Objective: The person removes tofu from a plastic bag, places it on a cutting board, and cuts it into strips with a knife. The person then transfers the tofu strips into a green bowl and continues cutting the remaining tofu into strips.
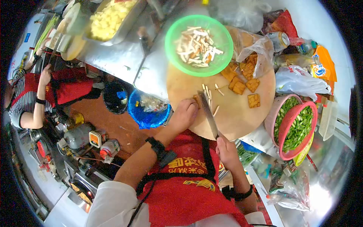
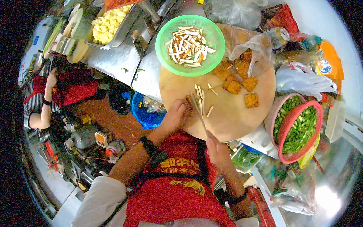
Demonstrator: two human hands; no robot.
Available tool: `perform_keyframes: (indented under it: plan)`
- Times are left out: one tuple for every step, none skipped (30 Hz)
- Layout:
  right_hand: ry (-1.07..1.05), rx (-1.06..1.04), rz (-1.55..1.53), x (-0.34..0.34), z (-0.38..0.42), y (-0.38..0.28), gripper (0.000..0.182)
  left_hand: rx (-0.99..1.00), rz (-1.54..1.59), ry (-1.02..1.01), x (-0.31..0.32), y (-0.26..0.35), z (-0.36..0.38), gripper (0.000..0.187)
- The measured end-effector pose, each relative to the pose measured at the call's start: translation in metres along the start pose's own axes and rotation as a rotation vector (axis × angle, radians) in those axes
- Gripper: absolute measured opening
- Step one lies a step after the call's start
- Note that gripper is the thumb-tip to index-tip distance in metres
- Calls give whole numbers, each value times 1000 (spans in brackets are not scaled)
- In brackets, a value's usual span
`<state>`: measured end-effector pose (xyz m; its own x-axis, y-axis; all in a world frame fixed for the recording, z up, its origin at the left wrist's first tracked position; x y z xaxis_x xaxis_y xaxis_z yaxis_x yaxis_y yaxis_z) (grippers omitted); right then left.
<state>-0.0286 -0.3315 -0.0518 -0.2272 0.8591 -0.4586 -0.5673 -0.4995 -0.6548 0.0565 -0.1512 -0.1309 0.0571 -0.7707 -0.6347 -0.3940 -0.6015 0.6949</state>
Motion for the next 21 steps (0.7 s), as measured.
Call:
perform_keyframes:
  plan:
    - [10, -86, 18, -3, 5, -2, 43, 4, -5, 42, -2, 1, 0, 23]
    - [-12, -53, 112, -3, 10, 0, 43, 0, -1, 40, -2, 1, 1, 23]
    - [-13, -51, 114, 2, 9, 1, 43, 3, -5, 23, -3, 2, 0, 24]
    - [-18, -43, 133, 10, 5, 3, 45, 8, -12, 6, -3, 2, 0, 24]
    - [-23, -36, 150, 18, 1, 2, 48, 7, -14, 5, -3, 1, 0, 24]
    - [-37, 26, 123, 22, -6, -9, 47, 23, -19, 5, -3, 1, 0, 24]
    - [-37, 25, 122, 20, -15, -14, 47, 40, -23, 5, -3, 1, 0, 25]
    - [-102, 96, 109, 21, -22, -15, 47, 43, -25, 4, -3, 1, 0, 25]
    - [-165, 168, 95, 23, -24, -13, 46, 46, -19, 2, -3, 2, -2, 26]
    - [-162, 170, 92, 20, -21, -10, 46, 49, -10, -1, -3, 3, -2, 27]
    - [-105, 138, 24, 15, -18, -9, 44, 51, -9, -1, -4, 5, -2, 27]
    - [-49, 105, -42, 8, -15, -8, 43, 61, 2, 11, -7, 6, -4, 27]
    - [-48, 105, -39, 5, -9, -2, 43, 68, 13, 23, -9, 7, -3, 28]
    - [-30, 0, -6, 0, -3, 0, 43, 67, 15, 25, -11, 7, -2, 28]
    - [-12, -103, 26, -3, 3, 0, 44, 48, 13, 18, -12, 5, 0, 28]
    - [-11, -99, 27, -3, 8, 2, 44, 29, 10, 9, -12, 4, 2, 28]
    - [-23, -101, 73, -1, 12, 3, 44, 28, 13, 8, -10, 4, 3, 28]
    - [-36, -106, 119, 1, 14, 3, 44, 15, -11, -3, -8, 2, 3, 28]
    - [-36, -106, 119, 3, 14, 1, 44, 3, -35, -13, -7, 1, 4, 27]
    - [-67, -22, 121, 7, 13, 1, 45, 3, -36, -13, -6, 0, 4, 27]
    - [-99, 62, 122, 12, 11, 2, 46, 14, -38, -20, -7, 1, 4, 27]
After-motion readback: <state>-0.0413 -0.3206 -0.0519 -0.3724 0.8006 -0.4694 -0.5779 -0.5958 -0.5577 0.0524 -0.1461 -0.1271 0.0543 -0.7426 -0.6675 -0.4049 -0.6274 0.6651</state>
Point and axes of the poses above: each hand's wrist, its own z-axis away from the middle knuckle, its own x-axis out of the palm, y = z × x, the point moved 5 cm from there along -z, towards the middle knuckle, and after that the axes turned 12 degrees about y, right-handed, at the moved point
